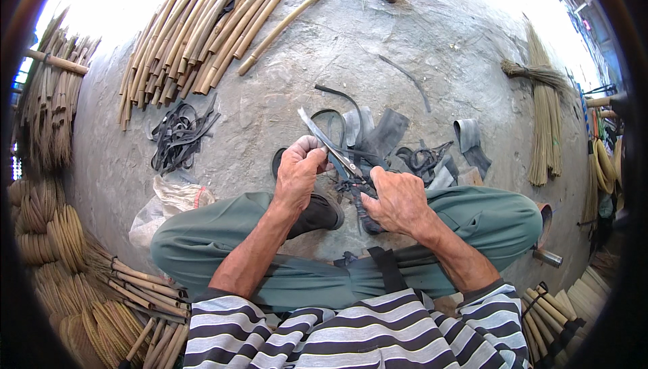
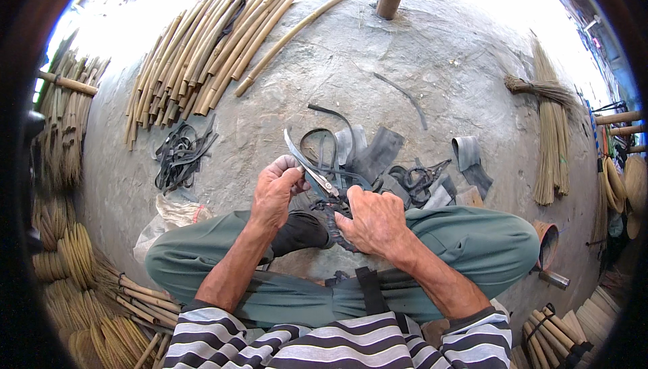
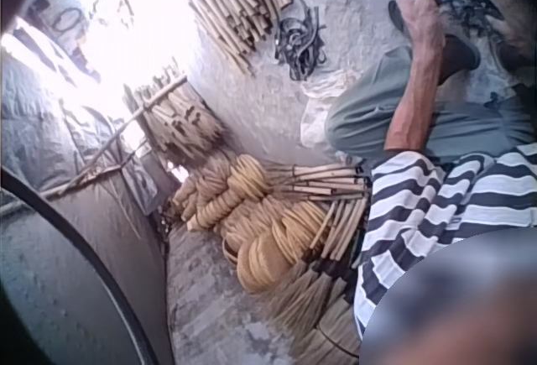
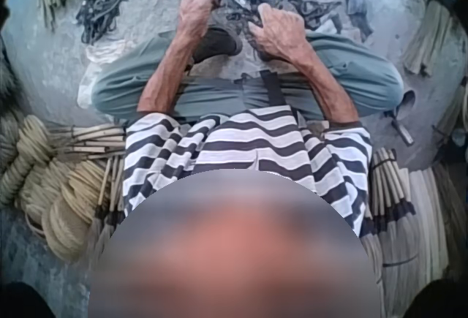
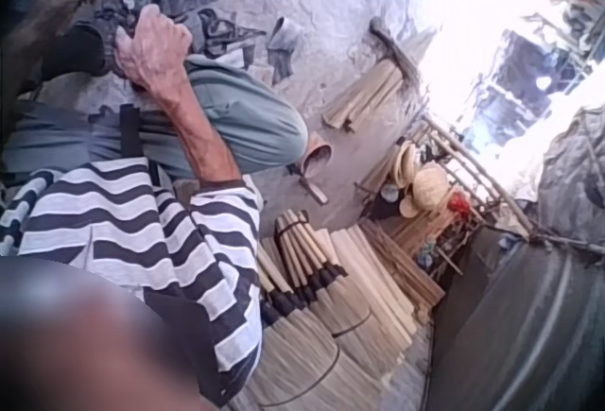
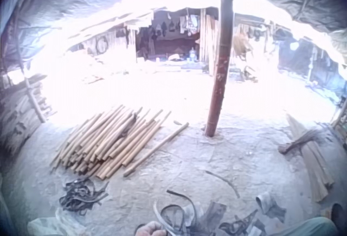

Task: The person sits cross-legged on the floor and uses shears to cut a black rubber strip into smaller pieces. The person repeatedly repositions the strip and cuts it into short segments, accumulating cut pieces on the floor.

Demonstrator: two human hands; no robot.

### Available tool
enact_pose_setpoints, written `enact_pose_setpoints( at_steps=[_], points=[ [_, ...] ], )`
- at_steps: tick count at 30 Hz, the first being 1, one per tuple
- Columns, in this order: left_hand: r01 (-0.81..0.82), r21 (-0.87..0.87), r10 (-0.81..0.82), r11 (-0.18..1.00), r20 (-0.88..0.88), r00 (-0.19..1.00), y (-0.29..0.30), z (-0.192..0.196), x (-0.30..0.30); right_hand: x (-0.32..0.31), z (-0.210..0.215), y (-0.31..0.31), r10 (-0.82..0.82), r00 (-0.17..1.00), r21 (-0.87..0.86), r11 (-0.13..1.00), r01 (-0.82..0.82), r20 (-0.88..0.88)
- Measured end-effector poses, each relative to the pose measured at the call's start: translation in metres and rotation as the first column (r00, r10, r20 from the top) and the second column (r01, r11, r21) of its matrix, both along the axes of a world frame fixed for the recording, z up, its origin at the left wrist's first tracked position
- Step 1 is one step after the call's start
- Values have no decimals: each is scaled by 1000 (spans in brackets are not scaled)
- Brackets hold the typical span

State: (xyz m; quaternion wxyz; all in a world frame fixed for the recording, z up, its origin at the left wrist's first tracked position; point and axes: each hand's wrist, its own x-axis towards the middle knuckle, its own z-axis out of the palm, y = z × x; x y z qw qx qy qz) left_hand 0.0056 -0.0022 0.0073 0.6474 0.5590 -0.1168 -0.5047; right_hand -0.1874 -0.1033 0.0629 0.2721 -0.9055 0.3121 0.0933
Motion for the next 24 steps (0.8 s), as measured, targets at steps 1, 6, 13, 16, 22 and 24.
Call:
enact_pose_setpoints(
  at_steps=[1,6,13,16,22,24],
  points=[
    [-5,7,5,1000,-21,1000,0,0,0,0,0,0,4,1000,-1,1000,-4,20],
    [-117,68,127,991,-164,978,-3,-2,5,-3,-6,2,6,1000,36,999,-6,-4],
    [-66,-55,66,996,1,998,-4,-1,-6,-3,-15,4,29,991,-137,990,-11,133],
    [11,-36,-6,999,144,989,-2,3,-12,-2,-15,3,10,990,-150,989,11,142],
    [37,14,-38,999,166,985,0,7,-6,1,-9,4,4,999,-54,999,-2,51],
    [32,8,-33,999,117,993,-1,5,-4,0,-6,1,16,1000,-24,1000,-16,20]
  ],
)
